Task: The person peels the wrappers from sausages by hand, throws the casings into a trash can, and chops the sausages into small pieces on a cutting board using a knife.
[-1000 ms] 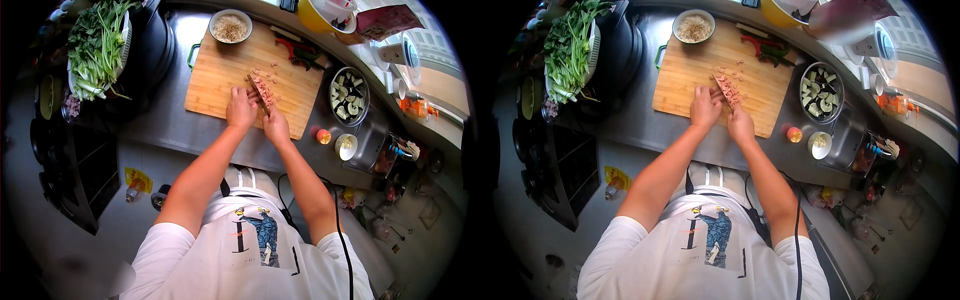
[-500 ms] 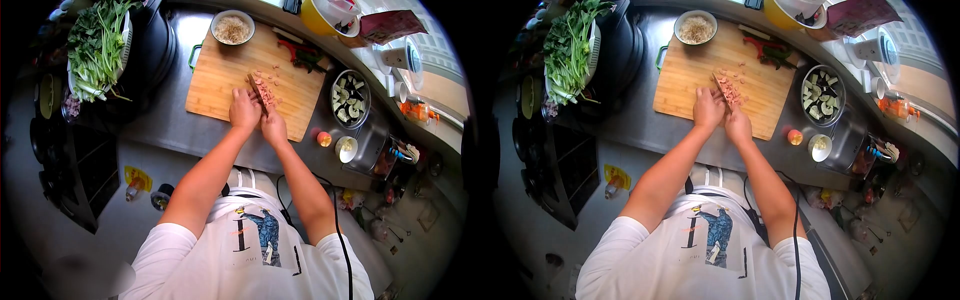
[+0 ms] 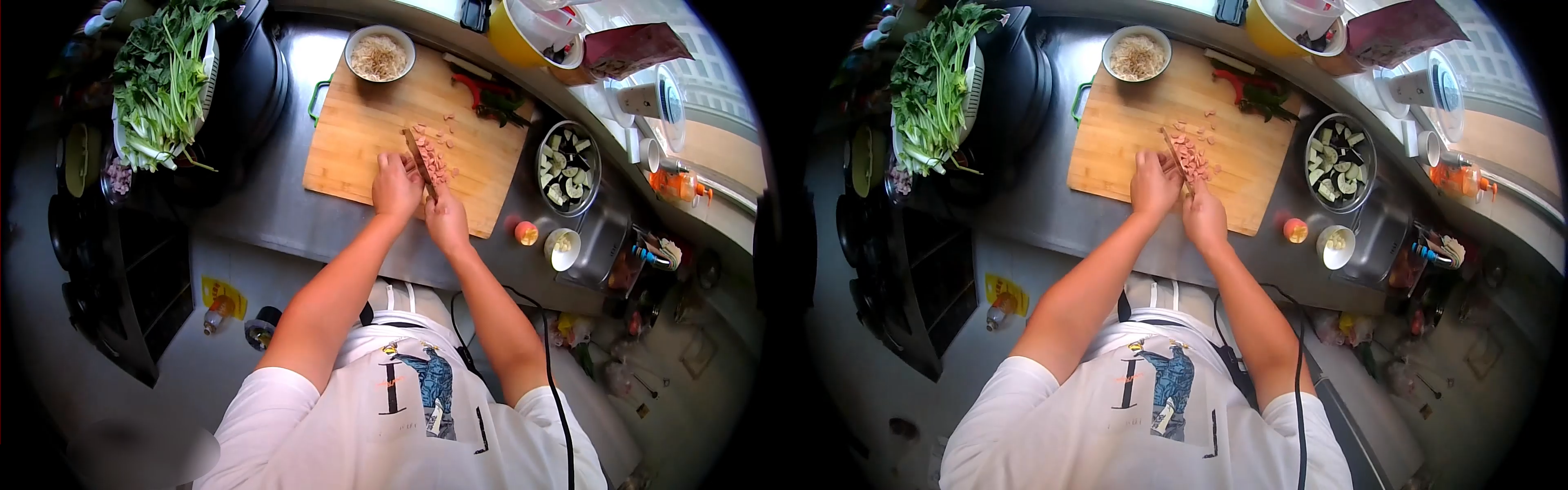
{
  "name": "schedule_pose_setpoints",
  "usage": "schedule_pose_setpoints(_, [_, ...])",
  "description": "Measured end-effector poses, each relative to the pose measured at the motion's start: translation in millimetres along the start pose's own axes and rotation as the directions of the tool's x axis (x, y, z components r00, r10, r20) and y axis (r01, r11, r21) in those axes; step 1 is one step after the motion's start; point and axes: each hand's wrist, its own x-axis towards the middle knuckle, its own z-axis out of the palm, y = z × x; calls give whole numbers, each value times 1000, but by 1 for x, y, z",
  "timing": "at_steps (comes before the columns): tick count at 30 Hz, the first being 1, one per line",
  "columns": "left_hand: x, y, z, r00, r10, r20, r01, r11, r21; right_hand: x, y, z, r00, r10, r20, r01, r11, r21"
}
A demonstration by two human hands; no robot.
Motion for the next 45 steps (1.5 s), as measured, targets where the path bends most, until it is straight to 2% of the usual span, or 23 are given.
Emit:
schedule_pose_setpoints(3, [-10, -3, -3, 999, -18, 33, 18, 1000, 0, -14, -9, -10, 998, 51, 39, -49, 998, -48])
schedule_pose_setpoints(7, [-3, 0, -3, 1000, -6, 10, 5, 1000, 22, 4, 5, 7, 999, 31, 31, -31, 1000, 0])
schedule_pose_setpoints(9, [-6, -2, -3, 1000, 1, 12, -1, 1000, 28, 3, 4, 5, 994, 82, 69, -81, 997, -15])
schedule_pose_setpoints(12, [-3, -5, -2, 1000, 10, 19, -9, 999, -40, -7, -18, -15, 997, 54, 53, -54, 999, -6])
schedule_pose_setpoints(14, [-4, -10, 3, 999, -2, 33, 5, 995, -95, -7, -10, -14, 991, 91, 101, -88, 996, -34])
schedule_pose_setpoints(15, [-5, -3, -3, 999, -13, 38, 15, 999, -32, -3, -7, -14, 984, 119, 132, -111, 992, -64])
schedule_pose_setpoints(16, [-5, -2, -3, 999, -14, 38, 15, 999, -34, 1, 0, -7, 984, 118, 131, -111, 992, -65])
schedule_pose_setpoints(18, [-4, -2, -3, 999, -27, 33, 28, 1000, -14, 6, 9, 10, 998, 8, 56, -8, 1000, -1])
schedule_pose_setpoints(22, [-4, -3, -4, 1000, -25, 3, 25, 1000, -2, 2, 0, 5, 998, 18, 55, -16, 999, -45])
schedule_pose_setpoints(24, [-7, -6, -4, 1000, -24, 8, 25, 998, -63, -8, -21, -15, 993, 83, 82, -83, 997, -2])
schedule_pose_setpoints(27, [-6, -12, 1, 1000, 20, 9, -19, 997, -69, -3, -7, -13, 976, 137, 167, -132, 990, -40])
schedule_pose_setpoints(30, [-5, -6, -4, 999, -18, 31, 18, 1000, -20, 4, 3, 10, 996, 44, 73, -43, 999, -7])
schedule_pose_setpoints(32, [-6, -5, -5, 1000, -13, 9, 13, 1000, -18, 3, 3, 9, 995, 60, 73, -57, 998, -40])
schedule_pose_setpoints(35, [-5, -6, -3, 1000, -7, 2, 7, 999, -51, 2, -3, -3, 999, -48, 19, 48, 999, -6])
schedule_pose_setpoints(37, [-13, -13, -2, 999, -33, 28, 35, 997, -72, -8, -10, -15, 993, 59, 106, -60, 998, 11])
schedule_pose_setpoints(40, [-9, -12, 0, 1000, 18, -8, -19, 999, -35, -1, 5, 2, 995, 22, 96, -21, 1000, -7])
schedule_pose_setpoints(45, [-10, -9, -4, 999, -27, -32, 26, 999, -30, -1, -6, 8, 1000, 10, 24, -10, 1000, 8])
